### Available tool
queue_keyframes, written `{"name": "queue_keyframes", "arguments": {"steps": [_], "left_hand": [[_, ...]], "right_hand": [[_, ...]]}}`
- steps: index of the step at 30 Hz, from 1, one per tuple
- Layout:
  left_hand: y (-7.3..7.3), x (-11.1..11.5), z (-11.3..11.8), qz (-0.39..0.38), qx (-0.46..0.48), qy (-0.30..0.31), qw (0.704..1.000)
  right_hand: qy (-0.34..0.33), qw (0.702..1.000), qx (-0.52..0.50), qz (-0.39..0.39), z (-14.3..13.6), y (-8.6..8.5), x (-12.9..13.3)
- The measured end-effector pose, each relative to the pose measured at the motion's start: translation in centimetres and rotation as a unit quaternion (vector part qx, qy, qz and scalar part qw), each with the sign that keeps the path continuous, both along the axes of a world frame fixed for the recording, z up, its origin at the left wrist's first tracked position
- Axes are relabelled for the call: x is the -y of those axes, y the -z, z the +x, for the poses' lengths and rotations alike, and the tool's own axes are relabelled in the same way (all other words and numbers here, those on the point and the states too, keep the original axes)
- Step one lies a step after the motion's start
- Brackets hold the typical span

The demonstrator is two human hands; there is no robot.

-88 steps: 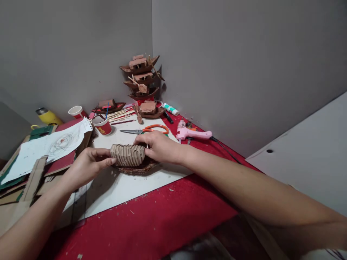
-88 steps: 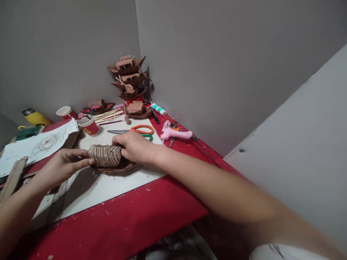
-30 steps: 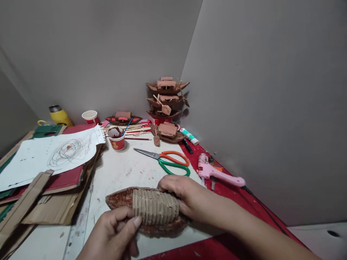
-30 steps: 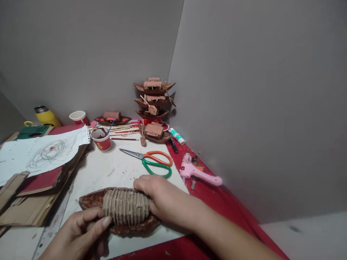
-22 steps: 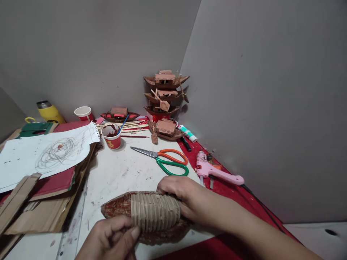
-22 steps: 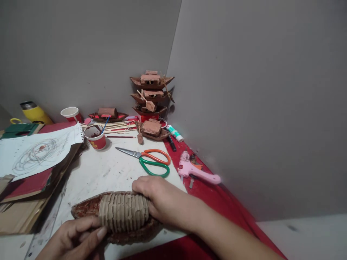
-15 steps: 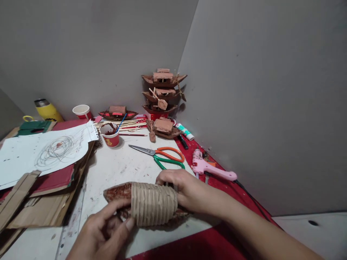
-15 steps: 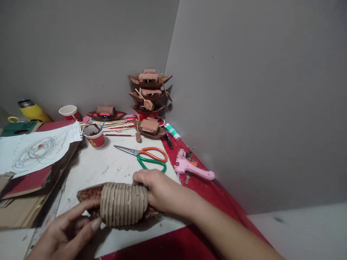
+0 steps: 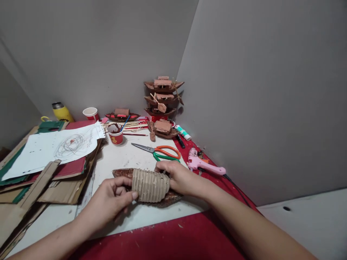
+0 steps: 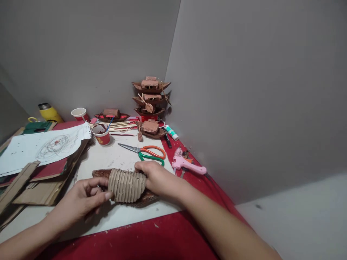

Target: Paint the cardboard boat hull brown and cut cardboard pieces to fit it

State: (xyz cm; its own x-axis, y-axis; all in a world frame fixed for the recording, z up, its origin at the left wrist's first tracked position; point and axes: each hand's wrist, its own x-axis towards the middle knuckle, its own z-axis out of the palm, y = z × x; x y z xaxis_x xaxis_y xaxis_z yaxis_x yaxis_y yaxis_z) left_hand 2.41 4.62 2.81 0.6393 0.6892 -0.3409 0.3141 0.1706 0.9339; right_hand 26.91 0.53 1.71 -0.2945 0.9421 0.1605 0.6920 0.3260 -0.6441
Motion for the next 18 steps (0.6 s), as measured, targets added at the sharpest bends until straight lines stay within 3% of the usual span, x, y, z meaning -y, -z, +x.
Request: {"name": "queue_keyframes", "arguments": {"steps": [2, 9, 18], "left_hand": [[-0.1, -0.1, 0.3, 0.008, -0.002, 0.006, 1.000], [0.1, -1.0, 0.2, 0.147, -0.023, 0.010, 0.989], [-0.1, 1.0, -0.2, 0.219, -0.022, -0.007, 0.975]], "right_hand": [[-0.005, 1.000, 0.003, 0.005, 0.0, 0.0, -0.1], [-0.021, 0.999, 0.013, 0.031, 0.0, -0.2, -0.1], [-0.042, 0.998, 0.029, 0.036, -0.5, -0.4, 0.1]]}}
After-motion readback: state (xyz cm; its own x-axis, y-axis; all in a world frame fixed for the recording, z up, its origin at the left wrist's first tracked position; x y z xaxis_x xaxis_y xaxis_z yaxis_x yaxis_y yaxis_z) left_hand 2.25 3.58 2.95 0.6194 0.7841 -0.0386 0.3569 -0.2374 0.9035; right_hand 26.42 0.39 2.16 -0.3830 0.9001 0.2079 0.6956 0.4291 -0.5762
